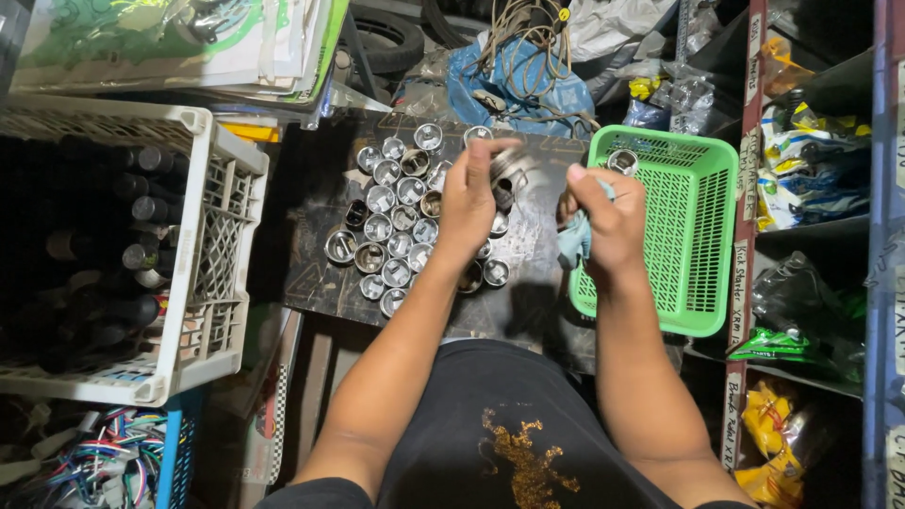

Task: Cleaning and inspecting a collection of motorcycle pistons using a cloth.

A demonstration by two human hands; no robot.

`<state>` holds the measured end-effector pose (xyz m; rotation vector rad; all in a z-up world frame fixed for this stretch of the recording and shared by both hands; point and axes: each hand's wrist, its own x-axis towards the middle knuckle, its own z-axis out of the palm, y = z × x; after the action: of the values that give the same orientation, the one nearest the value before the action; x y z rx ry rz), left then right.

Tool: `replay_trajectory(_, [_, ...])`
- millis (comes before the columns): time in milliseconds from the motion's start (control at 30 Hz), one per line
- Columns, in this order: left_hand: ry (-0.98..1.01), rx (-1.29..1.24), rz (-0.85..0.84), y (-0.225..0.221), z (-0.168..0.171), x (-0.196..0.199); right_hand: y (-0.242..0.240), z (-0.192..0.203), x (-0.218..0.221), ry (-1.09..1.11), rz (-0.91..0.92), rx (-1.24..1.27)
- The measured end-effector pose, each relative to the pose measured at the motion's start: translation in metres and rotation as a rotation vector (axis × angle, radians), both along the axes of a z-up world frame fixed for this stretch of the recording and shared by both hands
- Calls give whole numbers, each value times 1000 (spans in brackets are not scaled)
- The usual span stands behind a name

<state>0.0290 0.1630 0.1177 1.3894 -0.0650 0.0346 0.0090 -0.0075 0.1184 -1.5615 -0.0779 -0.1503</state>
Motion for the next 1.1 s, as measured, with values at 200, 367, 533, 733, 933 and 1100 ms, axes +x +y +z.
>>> replay_trajectory(200, [-10, -48, 33, 8, -10, -3, 9, -3, -3, 90, 17, 297])
replay_trajectory(367, [62, -431, -81, 0, -17, -3, 21, -1, -8, 104, -4, 219])
replay_trajectory(533, [126, -484, -126, 1, -28, -2, 30, 19, -16, 72, -58, -89])
replay_trajectory(733, [210, -476, -30, 1, -6, -12, 30, 23, -19, 55, -87, -138])
replay_trajectory(933, [211, -435, -178, 7, -11, -4, 29, 23, -19, 41, -111, -193])
replay_trajectory(1100, [210, -438, -253, 8, -4, -7, 21, 14, -15, 18, -163, -220])
